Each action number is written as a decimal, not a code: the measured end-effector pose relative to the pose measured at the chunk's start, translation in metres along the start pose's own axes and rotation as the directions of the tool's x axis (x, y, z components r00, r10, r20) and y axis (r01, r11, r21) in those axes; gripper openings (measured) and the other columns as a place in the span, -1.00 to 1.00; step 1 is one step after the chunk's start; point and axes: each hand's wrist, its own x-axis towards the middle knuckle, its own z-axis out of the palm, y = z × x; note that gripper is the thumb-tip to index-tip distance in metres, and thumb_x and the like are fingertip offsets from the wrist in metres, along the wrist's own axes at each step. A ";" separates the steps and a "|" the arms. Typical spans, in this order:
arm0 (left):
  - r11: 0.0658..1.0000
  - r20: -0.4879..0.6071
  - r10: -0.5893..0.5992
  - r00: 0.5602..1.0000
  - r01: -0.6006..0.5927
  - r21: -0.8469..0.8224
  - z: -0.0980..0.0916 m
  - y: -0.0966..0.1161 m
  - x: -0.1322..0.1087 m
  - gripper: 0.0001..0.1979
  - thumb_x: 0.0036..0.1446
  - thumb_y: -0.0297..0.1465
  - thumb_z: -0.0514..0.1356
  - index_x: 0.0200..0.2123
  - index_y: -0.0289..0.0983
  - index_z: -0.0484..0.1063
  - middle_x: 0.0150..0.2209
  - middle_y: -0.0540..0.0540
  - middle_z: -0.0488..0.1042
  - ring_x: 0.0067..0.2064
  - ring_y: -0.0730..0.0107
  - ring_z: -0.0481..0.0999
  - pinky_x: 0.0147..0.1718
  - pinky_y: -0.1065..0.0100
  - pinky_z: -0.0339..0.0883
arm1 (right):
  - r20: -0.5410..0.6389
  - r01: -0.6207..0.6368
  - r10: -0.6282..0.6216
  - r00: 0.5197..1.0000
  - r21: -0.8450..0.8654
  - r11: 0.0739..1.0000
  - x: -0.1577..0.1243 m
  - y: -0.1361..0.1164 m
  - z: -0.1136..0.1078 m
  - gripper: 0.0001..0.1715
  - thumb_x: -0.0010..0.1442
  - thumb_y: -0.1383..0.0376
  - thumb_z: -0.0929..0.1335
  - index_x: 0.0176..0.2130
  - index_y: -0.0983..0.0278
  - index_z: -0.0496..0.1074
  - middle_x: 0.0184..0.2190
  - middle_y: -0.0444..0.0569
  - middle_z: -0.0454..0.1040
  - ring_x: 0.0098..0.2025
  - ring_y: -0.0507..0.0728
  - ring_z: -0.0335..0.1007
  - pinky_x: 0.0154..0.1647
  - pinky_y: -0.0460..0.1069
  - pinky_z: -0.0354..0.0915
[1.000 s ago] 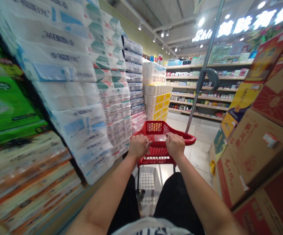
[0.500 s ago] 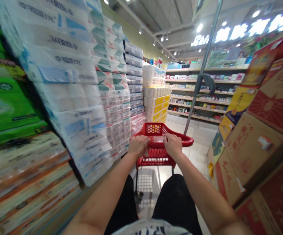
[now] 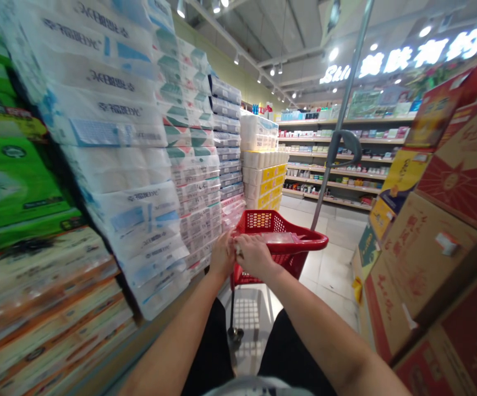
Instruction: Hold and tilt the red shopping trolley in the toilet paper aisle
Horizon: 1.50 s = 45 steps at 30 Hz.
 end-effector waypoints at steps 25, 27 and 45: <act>0.822 0.233 0.082 0.969 -0.198 0.534 0.008 0.026 0.009 -0.56 0.34 -0.31 -0.18 -0.44 -0.22 0.40 -0.41 -0.10 0.49 -0.32 0.23 0.36 -0.22 0.17 0.05 | -0.030 -0.080 0.076 0.997 -0.235 0.969 0.001 0.025 -0.009 -0.69 0.32 0.26 0.19 -0.18 0.27 0.48 -0.03 0.09 0.45 0.00 0.19 0.32 0.05 0.07 0.19; 0.819 0.224 0.085 0.971 -0.196 0.538 0.007 0.024 0.008 -0.57 0.33 -0.31 -0.17 -0.44 -0.21 0.40 -0.42 -0.10 0.49 -0.32 0.23 0.36 -0.22 0.16 0.04 | -0.078 -0.025 0.008 0.997 -0.213 0.977 -0.004 0.022 -0.008 -0.70 0.31 0.27 0.20 -0.14 0.27 0.47 0.03 0.07 0.42 0.02 0.17 0.30 0.08 0.05 0.18; 0.812 0.205 0.098 0.974 -0.197 0.550 0.008 0.023 0.006 -0.63 0.31 -0.36 -0.13 -0.42 -0.21 0.40 -0.41 -0.10 0.50 -0.29 0.20 0.37 -0.18 0.14 0.05 | -0.010 -0.014 0.012 1.000 -0.256 0.966 0.001 0.022 -0.012 -0.74 0.32 0.31 0.19 -0.21 0.29 0.44 -0.21 0.06 0.46 -0.12 0.15 0.32 -0.03 0.01 0.20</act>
